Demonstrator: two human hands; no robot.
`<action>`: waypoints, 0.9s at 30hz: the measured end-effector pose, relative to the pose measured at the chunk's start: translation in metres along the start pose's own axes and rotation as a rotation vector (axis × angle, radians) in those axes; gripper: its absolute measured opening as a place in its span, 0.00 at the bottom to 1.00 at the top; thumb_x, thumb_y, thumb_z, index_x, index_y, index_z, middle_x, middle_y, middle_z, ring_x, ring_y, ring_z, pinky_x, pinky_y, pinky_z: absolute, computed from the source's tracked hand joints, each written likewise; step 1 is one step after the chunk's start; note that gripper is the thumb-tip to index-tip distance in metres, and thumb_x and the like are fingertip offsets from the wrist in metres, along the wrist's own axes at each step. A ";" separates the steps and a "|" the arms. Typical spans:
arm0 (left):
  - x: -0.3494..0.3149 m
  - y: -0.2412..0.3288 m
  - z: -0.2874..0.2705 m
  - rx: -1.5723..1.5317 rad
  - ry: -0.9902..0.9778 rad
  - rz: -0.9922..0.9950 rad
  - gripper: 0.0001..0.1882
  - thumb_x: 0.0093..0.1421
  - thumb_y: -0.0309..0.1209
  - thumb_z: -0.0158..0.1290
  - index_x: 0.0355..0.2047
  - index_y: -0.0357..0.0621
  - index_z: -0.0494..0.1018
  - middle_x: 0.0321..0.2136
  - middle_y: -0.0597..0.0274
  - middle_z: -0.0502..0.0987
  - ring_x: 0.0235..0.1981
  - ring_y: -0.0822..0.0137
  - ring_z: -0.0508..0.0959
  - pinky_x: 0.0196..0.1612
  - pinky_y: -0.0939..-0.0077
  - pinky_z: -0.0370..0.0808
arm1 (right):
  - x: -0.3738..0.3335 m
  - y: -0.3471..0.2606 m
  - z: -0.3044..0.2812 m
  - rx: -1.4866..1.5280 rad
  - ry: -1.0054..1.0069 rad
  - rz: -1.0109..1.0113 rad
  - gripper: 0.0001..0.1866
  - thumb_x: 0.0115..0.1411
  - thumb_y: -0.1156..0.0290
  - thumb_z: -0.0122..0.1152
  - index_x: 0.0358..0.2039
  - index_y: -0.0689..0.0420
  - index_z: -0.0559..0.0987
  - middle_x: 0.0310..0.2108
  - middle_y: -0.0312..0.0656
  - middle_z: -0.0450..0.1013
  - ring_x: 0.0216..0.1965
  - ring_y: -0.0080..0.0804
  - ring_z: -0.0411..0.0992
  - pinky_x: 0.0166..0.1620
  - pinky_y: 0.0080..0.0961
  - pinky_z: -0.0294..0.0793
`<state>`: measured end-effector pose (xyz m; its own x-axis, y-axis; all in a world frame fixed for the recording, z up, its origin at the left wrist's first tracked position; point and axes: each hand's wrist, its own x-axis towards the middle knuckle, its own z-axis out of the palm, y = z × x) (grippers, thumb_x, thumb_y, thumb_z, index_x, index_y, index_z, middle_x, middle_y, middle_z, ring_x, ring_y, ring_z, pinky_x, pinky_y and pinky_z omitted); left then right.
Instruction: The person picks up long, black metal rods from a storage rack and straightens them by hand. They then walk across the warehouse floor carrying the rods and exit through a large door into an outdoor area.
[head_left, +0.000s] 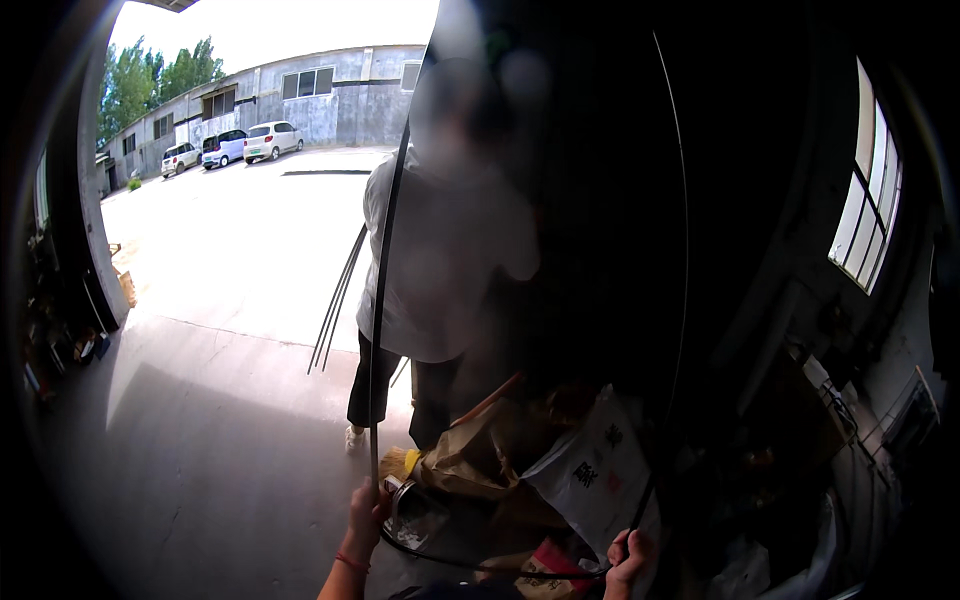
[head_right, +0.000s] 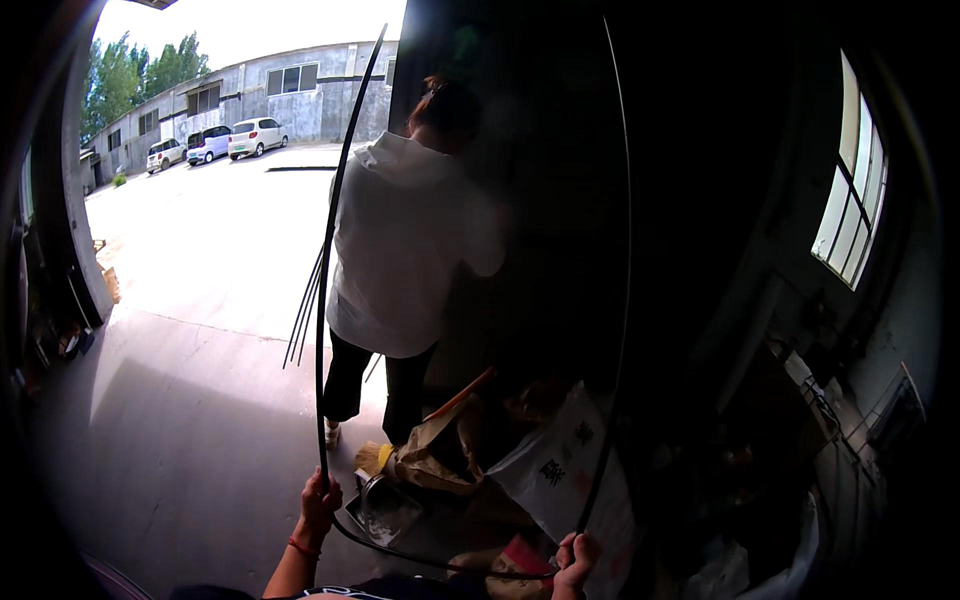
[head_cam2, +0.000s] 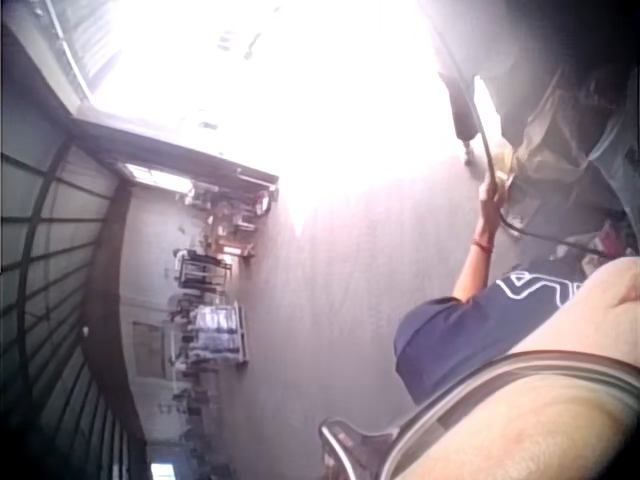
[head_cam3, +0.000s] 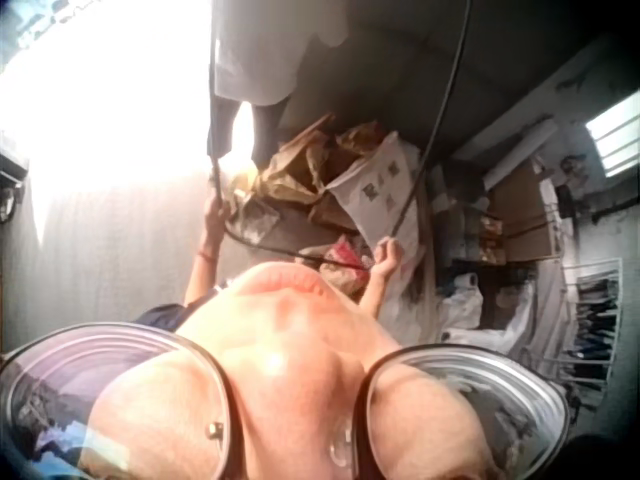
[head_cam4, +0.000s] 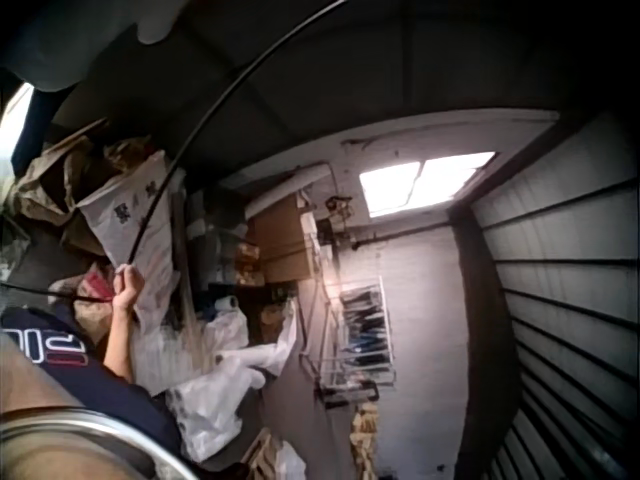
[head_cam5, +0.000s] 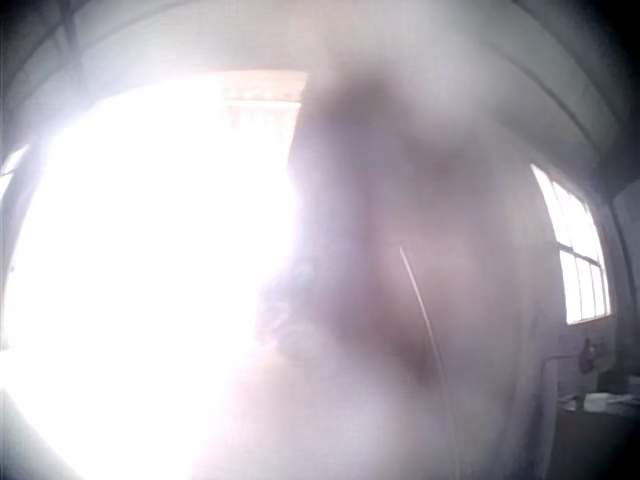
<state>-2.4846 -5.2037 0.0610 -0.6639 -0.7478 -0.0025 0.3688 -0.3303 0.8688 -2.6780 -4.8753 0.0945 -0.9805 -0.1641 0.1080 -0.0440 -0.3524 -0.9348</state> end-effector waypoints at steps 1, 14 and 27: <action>-0.008 0.001 -0.008 0.012 0.003 -0.004 0.22 0.58 0.48 0.34 0.13 0.49 0.59 0.05 0.74 0.52 0.06 0.79 0.51 0.10 0.84 0.46 | -0.010 0.005 -0.007 0.002 -0.002 0.023 0.20 0.49 0.53 0.51 0.13 0.57 0.65 0.05 0.30 0.50 0.06 0.18 0.48 0.12 0.16 0.42; -0.079 0.006 -0.038 0.035 0.084 -0.063 0.23 0.57 0.49 0.37 0.11 0.49 0.60 0.07 0.73 0.55 0.08 0.79 0.54 0.12 0.83 0.47 | -0.080 -0.005 -0.024 -0.003 -0.004 0.081 0.21 0.49 0.54 0.54 0.12 0.57 0.66 0.04 0.31 0.52 0.05 0.18 0.49 0.10 0.15 0.42; -0.098 -0.024 0.030 0.307 0.166 0.139 0.24 0.58 0.48 0.34 0.10 0.50 0.59 0.04 0.74 0.53 0.06 0.79 0.51 0.10 0.84 0.45 | -0.027 -0.021 -0.086 0.021 -0.068 0.087 0.21 0.50 0.53 0.52 0.13 0.57 0.66 0.04 0.30 0.51 0.06 0.18 0.48 0.11 0.16 0.43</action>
<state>-2.4478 -5.1053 0.0554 -0.4978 -0.8647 0.0675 0.2189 -0.0500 0.9745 -2.6674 -4.7847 0.0821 -0.9651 -0.2569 0.0504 0.0451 -0.3529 -0.9346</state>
